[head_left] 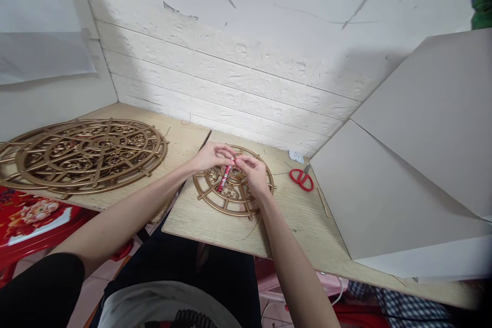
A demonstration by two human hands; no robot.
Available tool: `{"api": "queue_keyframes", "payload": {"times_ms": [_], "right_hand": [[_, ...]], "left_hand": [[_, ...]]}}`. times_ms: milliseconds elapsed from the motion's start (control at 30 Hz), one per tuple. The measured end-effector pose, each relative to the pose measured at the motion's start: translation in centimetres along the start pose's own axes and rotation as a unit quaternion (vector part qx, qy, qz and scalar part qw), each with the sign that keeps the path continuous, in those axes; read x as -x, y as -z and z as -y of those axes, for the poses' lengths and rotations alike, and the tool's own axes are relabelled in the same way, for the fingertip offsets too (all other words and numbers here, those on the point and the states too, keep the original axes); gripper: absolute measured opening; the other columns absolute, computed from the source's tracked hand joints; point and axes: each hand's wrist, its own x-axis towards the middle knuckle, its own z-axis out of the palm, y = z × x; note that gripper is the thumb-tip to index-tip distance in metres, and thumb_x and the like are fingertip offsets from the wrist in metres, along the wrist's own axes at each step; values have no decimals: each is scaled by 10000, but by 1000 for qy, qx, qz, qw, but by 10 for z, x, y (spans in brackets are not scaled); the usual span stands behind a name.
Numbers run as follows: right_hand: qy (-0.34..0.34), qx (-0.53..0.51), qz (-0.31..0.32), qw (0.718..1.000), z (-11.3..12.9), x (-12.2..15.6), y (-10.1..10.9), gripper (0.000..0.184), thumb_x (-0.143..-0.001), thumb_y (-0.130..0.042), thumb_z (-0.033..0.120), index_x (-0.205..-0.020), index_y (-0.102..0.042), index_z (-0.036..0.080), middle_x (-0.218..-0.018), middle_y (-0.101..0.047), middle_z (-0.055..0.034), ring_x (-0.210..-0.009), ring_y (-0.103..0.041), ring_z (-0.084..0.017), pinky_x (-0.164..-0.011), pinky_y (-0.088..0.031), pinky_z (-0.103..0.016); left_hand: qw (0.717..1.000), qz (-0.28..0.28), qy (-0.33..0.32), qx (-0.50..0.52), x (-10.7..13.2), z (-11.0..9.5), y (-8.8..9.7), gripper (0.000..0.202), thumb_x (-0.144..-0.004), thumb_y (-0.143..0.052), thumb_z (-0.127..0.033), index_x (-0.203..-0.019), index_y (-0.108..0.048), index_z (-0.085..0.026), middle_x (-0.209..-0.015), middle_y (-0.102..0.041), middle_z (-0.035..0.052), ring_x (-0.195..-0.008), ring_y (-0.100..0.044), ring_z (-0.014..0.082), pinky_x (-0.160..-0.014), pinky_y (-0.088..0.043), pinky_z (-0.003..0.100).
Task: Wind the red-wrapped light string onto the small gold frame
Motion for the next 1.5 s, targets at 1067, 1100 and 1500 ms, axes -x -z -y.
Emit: {"api": "queue_keyframes", "payload": {"times_ms": [1067,1100,1500], "right_hand": [[2,17,14,1000,5,2,-1,180,-650,-732,314,-756,-692,175,-750,-673,-14,-703,-589,-137,-724,-464,-277],[1,19,13,1000,5,2,0,183,-650,-732,316,-758,-691,174,-754,-674,-15,-707,-590,-138,-729,-464,-279],[13,84,8,996,10,2,5,246,-686,-691,370,-828,-680,168,-838,-680,-45,-746,-603,-153,-735,-482,-295]], "left_hand": [[999,18,-27,-29,-2,7,2,264,-619,-755,-262,-818,-659,-119,-648,-679,50,-593,-631,136,-591,-491,231],[999,18,-29,-31,-2,7,2,262,-622,-753,-267,-818,-662,-119,-645,-678,52,-588,-630,136,-587,-490,231],[1000,-28,3,-9,1,-1,0,254,-565,-786,-273,-733,-676,-117,-650,-677,58,-577,-632,142,-570,-515,241]]}}
